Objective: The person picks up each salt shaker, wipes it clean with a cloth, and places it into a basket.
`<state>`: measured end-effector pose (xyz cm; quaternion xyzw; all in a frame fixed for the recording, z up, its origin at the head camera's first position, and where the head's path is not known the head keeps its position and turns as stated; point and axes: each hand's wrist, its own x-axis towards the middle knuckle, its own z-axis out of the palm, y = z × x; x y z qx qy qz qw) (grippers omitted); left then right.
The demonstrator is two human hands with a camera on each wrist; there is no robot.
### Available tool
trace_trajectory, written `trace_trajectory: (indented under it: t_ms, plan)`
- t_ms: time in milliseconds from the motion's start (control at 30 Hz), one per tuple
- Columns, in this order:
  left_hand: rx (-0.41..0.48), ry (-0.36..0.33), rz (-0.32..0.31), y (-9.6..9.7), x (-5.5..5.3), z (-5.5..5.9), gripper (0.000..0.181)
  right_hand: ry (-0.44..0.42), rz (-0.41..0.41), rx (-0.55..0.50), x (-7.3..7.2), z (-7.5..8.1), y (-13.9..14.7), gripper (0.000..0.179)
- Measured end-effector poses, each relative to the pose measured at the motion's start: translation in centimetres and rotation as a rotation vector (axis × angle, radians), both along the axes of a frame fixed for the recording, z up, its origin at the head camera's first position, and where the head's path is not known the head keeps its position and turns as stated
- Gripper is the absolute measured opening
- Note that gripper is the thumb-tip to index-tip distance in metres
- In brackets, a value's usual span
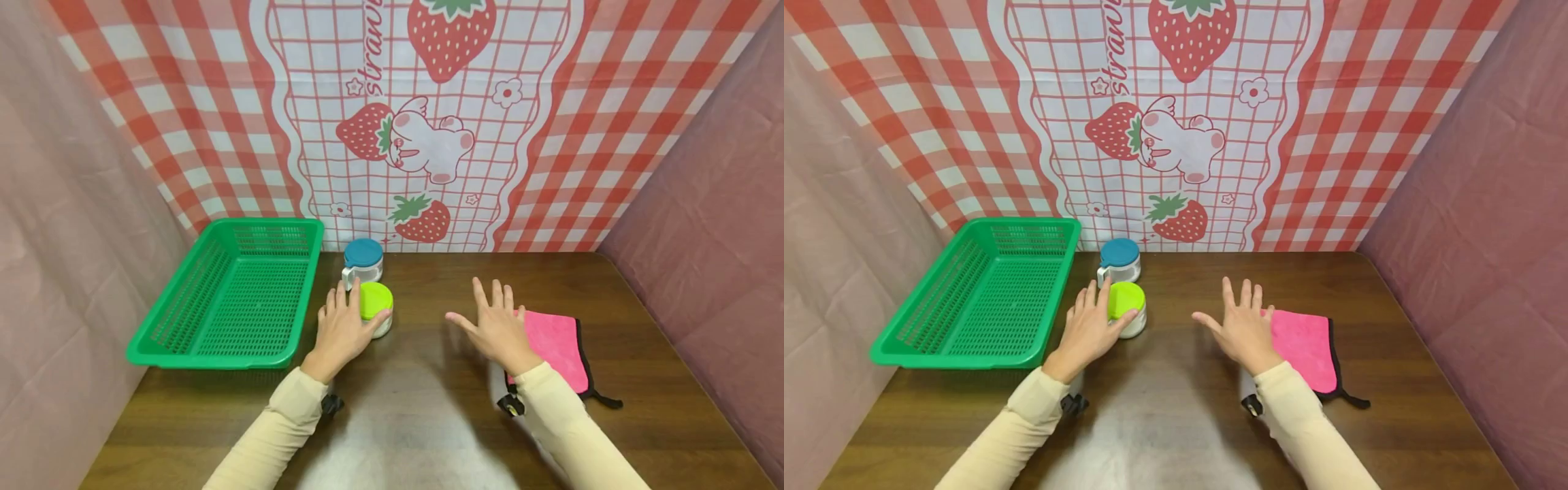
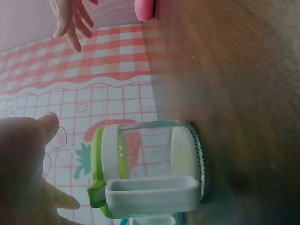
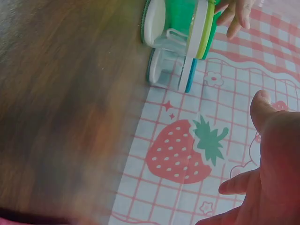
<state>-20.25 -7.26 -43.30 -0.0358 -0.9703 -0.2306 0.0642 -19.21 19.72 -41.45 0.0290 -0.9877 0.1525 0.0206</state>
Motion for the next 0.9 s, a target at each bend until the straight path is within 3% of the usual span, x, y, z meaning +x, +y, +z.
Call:
trace_trajectory:
  t_ms: [233, 567, 900]
  plan:
    - [-0.005, -0.003, 0.023, -0.2, 0.4, -0.5, 0.094, -0.037, -0.018, -0.017, 0.5, -0.4, 0.9, 0.096]
    - [0.099, -0.074, 0.020, -0.6, 1.1, -1.2, 0.097, -0.057, -0.033, -0.005, 0.6, -0.9, 2.4, 0.098]
    - [0.180, -0.130, 0.054, -0.9, 1.2, -1.4, 0.098, -0.073, -0.052, -0.004, 0.9, -1.8, 3.9, 0.098]
